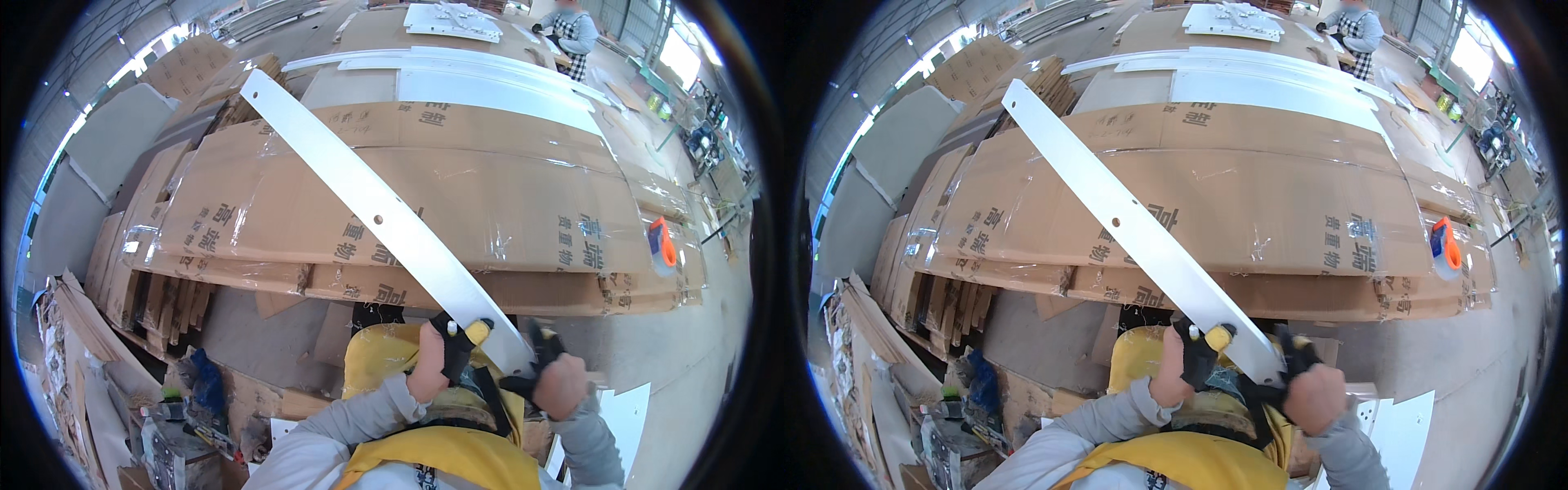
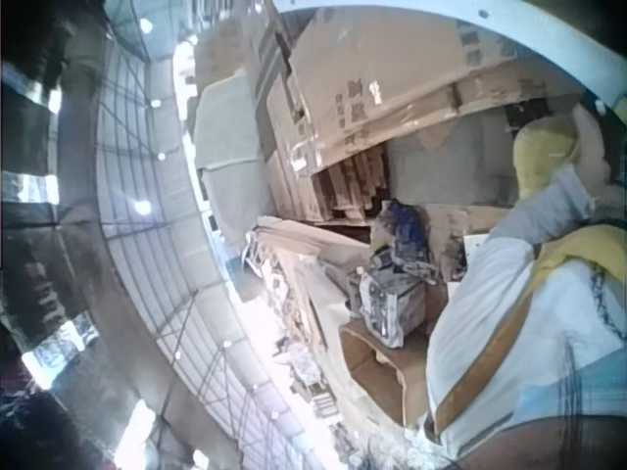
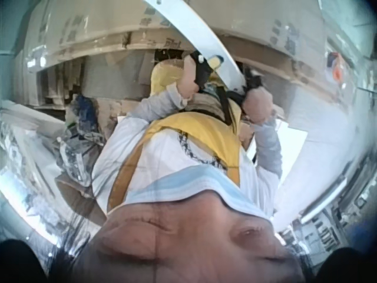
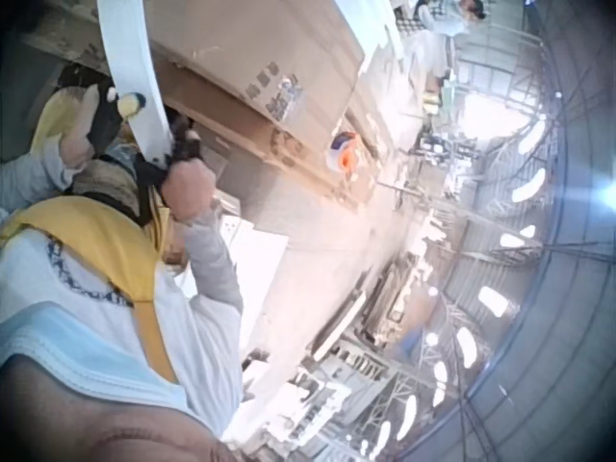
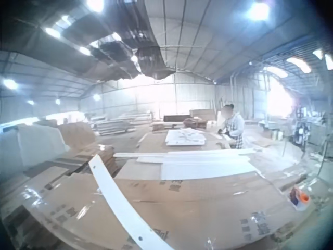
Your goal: The person removes a white panel from a cardboard box, wipes its surface with a cloth, and places it on a workbench. The person then picks up another white panel and wipes it with the cloth as well.
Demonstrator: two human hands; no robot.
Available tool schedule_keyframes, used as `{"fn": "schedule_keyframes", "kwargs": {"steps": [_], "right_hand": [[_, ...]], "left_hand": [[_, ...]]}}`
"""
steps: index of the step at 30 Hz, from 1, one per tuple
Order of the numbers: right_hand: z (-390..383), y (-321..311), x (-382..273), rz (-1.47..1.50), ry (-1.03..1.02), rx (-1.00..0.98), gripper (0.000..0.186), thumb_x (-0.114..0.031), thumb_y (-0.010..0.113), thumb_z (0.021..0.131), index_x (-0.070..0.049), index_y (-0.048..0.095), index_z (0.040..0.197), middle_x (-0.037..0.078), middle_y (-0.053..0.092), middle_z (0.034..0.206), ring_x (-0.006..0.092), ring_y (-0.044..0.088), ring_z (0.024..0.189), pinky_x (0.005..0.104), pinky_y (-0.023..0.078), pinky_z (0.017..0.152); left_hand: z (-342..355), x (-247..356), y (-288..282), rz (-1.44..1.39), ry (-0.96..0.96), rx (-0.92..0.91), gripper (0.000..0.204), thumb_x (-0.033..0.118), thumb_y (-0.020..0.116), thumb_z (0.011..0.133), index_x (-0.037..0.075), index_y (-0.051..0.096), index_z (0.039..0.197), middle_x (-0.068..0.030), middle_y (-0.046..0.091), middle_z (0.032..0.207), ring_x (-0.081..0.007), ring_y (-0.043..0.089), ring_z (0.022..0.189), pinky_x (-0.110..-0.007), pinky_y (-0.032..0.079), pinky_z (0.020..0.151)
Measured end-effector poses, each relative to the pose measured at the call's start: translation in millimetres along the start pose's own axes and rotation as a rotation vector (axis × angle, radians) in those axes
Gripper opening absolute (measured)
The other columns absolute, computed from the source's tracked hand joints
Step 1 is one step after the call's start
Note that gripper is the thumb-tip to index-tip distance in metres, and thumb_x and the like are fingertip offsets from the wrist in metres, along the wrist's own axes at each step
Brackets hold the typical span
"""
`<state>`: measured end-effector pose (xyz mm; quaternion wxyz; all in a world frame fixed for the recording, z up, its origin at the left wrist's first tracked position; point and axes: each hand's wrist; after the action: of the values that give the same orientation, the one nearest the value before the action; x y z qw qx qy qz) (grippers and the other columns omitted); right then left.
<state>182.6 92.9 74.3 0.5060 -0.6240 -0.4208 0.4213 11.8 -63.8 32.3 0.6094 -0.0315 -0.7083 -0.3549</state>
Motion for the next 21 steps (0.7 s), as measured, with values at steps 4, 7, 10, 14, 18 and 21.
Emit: {"fn": "schedule_keyframes", "kwargs": {"steps": [4,7,10,14,18,21], "right_hand": [[28.8,-20.5,-44.1,-0.038,-0.281,0.135,0.016,-0.019,0.068,0.059,-0.006,0.062,0.052,0.011,0.054,0.052,0.0292,0.058,0.054,0.0411,0.044,0.049],[23.0,-21.5,-51.6,-0.048,-0.257,0.149,0.013,-0.019,0.067,0.059,-0.007,0.066,0.055,0.01,0.054,0.051,0.0274,0.058,0.054,0.0389,0.046,0.049],[15.6,-23.5,-57.7,0.0,-0.19,0.176,0.014,-0.019,0.068,0.06,-0.006,0.066,0.056,0.01,0.054,0.05,0.0277,0.059,0.053,0.0392,0.046,0.049],[4.1,-14.9,-50.7,0.035,-0.218,0.075,0.018,-0.023,0.071,0.061,-0.006,0.066,0.056,0.011,0.053,0.051,0.0282,0.06,0.054,0.0401,0.047,0.049],[-22.2,-11.4,-33.9,0.075,-0.144,0.092,0.033,-0.028,0.075,0.06,-0.004,0.064,0.081,0.013,0.059,0.065,0.0302,0.061,0.06,0.0407,0.048,0.053],[-36.9,-25.5,-23.7,0.228,-0.082,0.16,0.071,-0.032,0.08,0.061,0.0,0.057,0.12,0.016,0.064,0.082,0.0325,0.063,0.066,0.041,0.05,0.059]], "left_hand": [[-0.9,4.7,-0.9,-0.136,0.019,0.041,0.022,-0.004,0.069,0.08,-0.001,0.065,0.101,-0.0028,0.067,0.092,-0.0105,0.061,0.082,-0.026,0.051,0.073],[9.8,17.7,0.4,-0.068,0.083,0.138,0.025,-0.005,0.069,0.078,0.0,0.062,0.101,-0.0011,0.064,0.09,-0.0103,0.059,0.078,-0.025,0.05,0.071],[27.7,34.5,-3.1,0.028,0.161,0.242,0.033,-0.007,0.069,0.076,0.0,0.057,0.106,0.0006,0.06,0.088,-0.0102,0.057,0.075,-0.026,0.05,0.067],[74.2,49.1,-29.9,-0.077,0.373,0.356,0.036,-0.003,0.068,0.079,0.0,0.056,0.113,-0.001,0.06,0.094,-0.01,0.057,0.082,-0.024,0.048,0.069],[119.1,80.0,-65.3,-0.001,0.602,0.411,0.04,-0.002,0.069,0.08,-0.001,0.056,0.117,-0.0021,0.061,0.099,-0.0102,0.056,0.084,-0.025,0.047,0.071],[140.3,106.4,-88.0,-0.023,0.661,0.443,0.043,-0.003,0.071,0.078,-0.002,0.055,0.118,-0.0025,0.061,0.097,-0.0106,0.056,0.082,-0.025,0.047,0.069]]}}
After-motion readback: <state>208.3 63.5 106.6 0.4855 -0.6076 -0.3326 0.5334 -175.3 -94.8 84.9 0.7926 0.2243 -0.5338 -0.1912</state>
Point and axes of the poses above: each hand's wrist, its own z-axis towards the middle knuckle, its own y-axis out of the palm, x = y × z
